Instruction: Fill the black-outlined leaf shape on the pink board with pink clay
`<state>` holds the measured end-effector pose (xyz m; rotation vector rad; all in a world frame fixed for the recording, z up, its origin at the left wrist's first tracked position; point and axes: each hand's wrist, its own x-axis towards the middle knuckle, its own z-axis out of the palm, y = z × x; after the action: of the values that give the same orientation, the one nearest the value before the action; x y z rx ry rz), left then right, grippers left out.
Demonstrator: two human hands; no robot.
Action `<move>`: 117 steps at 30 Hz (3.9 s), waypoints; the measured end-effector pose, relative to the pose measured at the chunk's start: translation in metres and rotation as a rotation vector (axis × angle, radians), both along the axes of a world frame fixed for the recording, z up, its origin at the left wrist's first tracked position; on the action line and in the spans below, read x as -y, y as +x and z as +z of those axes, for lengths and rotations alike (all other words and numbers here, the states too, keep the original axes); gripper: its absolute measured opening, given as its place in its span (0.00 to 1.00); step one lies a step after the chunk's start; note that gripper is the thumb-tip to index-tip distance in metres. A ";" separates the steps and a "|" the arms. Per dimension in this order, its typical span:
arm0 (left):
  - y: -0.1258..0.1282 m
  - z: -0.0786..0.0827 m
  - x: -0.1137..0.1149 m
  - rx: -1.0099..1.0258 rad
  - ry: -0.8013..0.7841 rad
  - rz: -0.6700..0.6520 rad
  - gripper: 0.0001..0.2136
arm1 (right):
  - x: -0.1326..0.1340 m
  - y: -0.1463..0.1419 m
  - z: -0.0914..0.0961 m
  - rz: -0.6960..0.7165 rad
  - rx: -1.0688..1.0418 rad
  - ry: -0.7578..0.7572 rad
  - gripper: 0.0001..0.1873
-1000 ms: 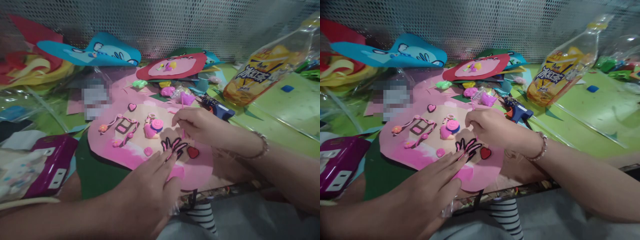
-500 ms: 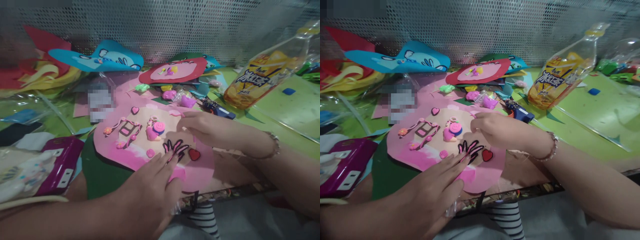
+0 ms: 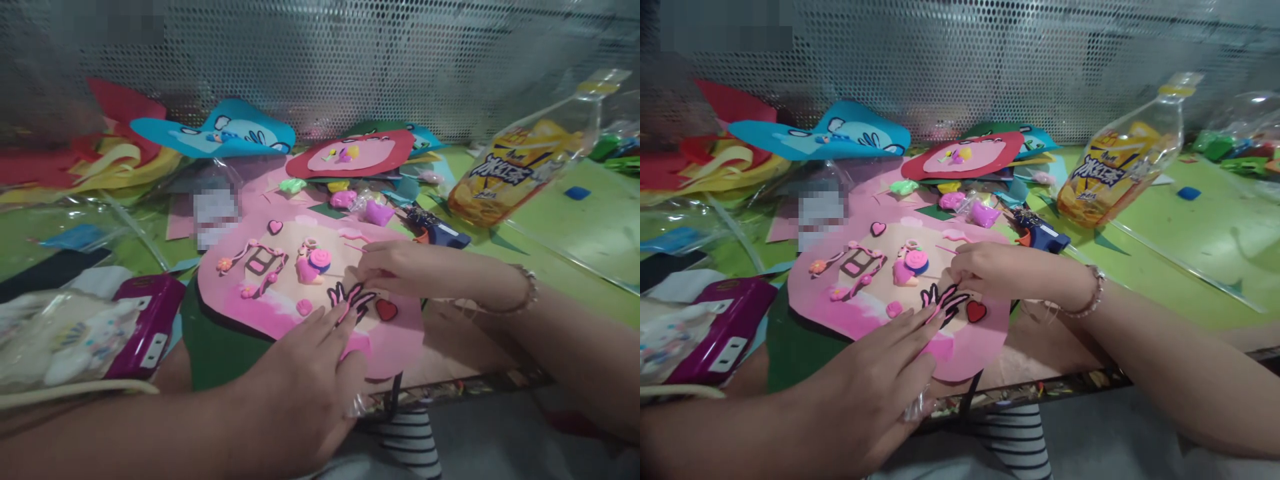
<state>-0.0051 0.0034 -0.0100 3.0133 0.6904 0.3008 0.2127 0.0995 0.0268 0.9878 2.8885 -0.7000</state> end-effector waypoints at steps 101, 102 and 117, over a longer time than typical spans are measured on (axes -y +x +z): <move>0.000 -0.003 0.001 0.160 0.171 -0.126 0.05 | 0.019 -0.011 0.004 0.113 -0.077 0.069 0.12; 0.000 -0.003 0.002 0.158 0.172 -0.118 0.05 | 0.019 -0.011 0.004 0.108 -0.079 0.063 0.11; 0.001 -0.001 0.002 0.178 0.151 -0.096 0.07 | 0.018 -0.008 -0.004 0.191 -0.065 0.153 0.12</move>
<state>-0.0043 0.0011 -0.0115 3.0953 0.5291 0.6352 0.2044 0.0820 0.0226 0.6979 3.0780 -0.5148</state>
